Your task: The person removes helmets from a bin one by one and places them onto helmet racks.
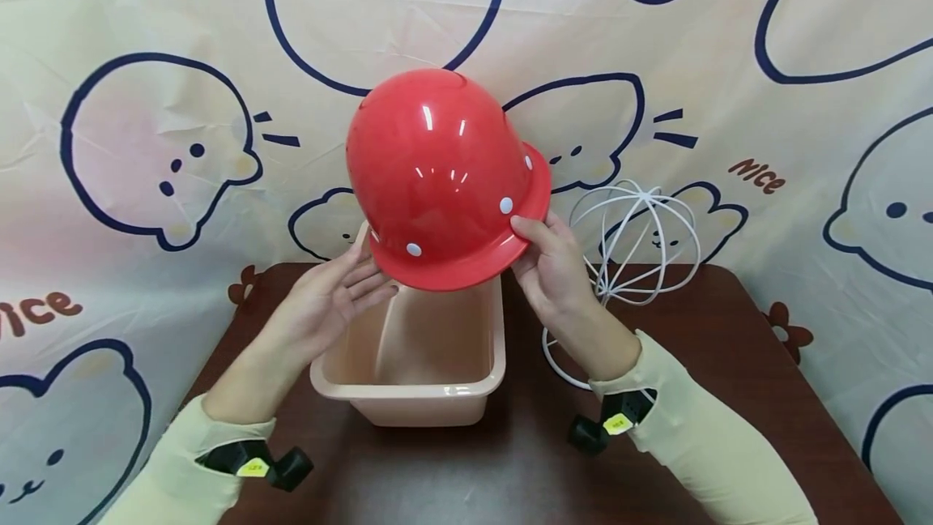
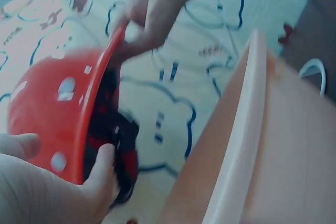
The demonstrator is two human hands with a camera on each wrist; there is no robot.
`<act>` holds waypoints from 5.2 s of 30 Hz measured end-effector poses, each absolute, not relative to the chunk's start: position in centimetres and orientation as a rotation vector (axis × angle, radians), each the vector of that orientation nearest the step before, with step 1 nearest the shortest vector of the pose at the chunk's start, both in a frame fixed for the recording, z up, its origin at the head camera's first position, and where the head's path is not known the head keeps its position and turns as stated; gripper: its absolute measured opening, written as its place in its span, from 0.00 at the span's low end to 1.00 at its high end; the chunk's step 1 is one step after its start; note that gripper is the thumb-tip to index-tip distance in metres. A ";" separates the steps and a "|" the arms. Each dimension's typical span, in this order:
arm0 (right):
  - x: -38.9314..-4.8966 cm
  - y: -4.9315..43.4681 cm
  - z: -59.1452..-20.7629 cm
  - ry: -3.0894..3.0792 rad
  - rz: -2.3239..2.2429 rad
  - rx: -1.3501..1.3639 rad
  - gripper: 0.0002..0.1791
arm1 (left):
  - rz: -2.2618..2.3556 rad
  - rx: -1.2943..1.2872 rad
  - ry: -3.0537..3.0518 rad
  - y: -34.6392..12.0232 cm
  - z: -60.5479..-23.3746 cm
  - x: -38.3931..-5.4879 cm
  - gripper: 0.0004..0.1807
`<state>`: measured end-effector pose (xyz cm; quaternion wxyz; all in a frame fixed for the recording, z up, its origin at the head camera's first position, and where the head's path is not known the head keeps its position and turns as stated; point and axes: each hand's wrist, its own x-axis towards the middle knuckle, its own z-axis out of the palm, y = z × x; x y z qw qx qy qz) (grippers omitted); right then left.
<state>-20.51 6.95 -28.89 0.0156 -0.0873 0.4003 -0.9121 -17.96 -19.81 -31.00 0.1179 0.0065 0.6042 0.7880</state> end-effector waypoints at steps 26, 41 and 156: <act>-19.6 7.1 -29.5 1.668 -2.547 -0.189 0.28 | 2.648 -0.050 1.735 -15.8 -30.2 -17.1 0.31; -18.2 9.6 -27.2 1.890 -2.288 -0.169 0.32 | 2.541 -0.012 1.855 -15.7 -27.8 -16.5 0.33; -15.3 29.5 -33.5 1.951 -2.135 0.019 0.22 | 2.292 0.161 1.702 0.7 -33.9 -18.2 0.29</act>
